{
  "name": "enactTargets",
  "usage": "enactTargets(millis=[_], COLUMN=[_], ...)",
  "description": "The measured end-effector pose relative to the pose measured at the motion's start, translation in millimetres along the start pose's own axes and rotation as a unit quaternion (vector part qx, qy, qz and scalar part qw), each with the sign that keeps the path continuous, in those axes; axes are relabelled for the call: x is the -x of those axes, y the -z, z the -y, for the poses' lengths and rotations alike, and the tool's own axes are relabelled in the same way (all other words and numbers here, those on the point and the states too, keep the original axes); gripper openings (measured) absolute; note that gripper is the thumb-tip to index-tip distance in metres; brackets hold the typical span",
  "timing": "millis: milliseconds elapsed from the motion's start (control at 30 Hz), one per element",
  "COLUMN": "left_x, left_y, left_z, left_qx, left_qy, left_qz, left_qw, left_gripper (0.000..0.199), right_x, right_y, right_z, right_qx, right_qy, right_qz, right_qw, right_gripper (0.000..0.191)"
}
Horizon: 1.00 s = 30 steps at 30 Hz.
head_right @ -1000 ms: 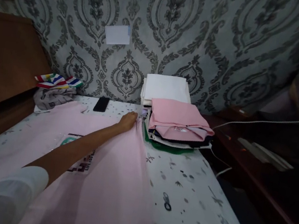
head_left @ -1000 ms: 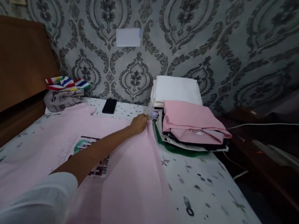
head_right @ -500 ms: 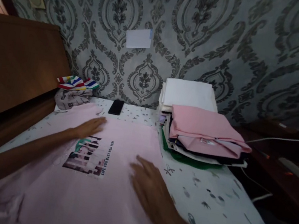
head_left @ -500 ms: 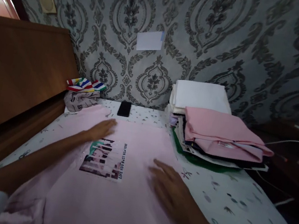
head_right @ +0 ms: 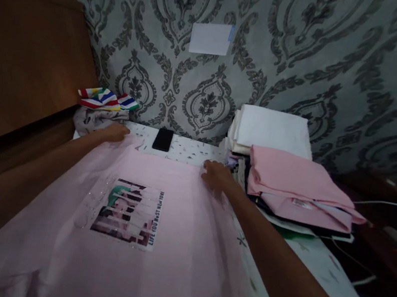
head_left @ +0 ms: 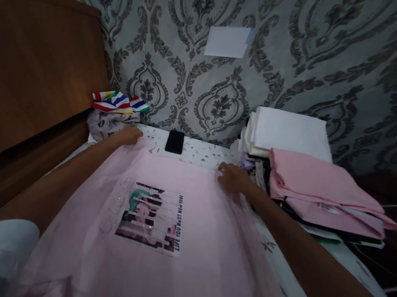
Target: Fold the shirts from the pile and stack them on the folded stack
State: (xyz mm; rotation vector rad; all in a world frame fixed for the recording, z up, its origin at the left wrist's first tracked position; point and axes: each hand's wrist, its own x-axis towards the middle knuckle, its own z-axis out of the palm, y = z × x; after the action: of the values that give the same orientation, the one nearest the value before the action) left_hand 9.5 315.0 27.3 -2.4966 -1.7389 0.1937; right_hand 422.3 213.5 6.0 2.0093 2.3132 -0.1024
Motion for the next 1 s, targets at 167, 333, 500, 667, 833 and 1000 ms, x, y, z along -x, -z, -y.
enactTargets(millis=[167, 333, 500, 667, 833, 1000], left_x=[47.5, 153.8, 257.7, 295.8, 301.6, 310.3], left_y=[41.7, 74.4, 39.7, 2.1, 17.1, 31.5], left_z=[18.3, 29.5, 6.2, -9.5, -3.4, 7.4], left_qx=[0.053, 0.162, 0.158, 0.137, 0.132, 0.205], left_qy=[-0.011, -0.071, -0.119, -0.120, -0.120, -0.098], left_qz=[-0.096, -0.092, 0.081, 0.090, 0.071, 0.113], left_qw=[0.994, 0.980, 0.977, 0.979, 0.981, 0.967], left_gripper=[0.031, 0.021, 0.019, 0.021, 0.021, 0.024], right_x=[16.4, 93.5, 180.5, 203.9, 201.5, 210.0], right_y=[19.4, 20.4, -23.6, -53.4, -46.5, -41.8], right_z=[6.3, 18.5, 23.9, 27.8, 27.7, 21.8], right_qx=[0.008, 0.064, 0.083, 0.060, 0.045, 0.031], right_qy=[-0.006, 0.098, 0.229, 0.191, 0.180, 0.173], right_qz=[-0.002, -0.155, -0.213, -0.233, -0.246, -0.233], right_qw=[1.000, 0.981, 0.946, 0.952, 0.951, 0.957], right_gripper=[0.020, 0.021, 0.028, 0.031, 0.029, 0.029])
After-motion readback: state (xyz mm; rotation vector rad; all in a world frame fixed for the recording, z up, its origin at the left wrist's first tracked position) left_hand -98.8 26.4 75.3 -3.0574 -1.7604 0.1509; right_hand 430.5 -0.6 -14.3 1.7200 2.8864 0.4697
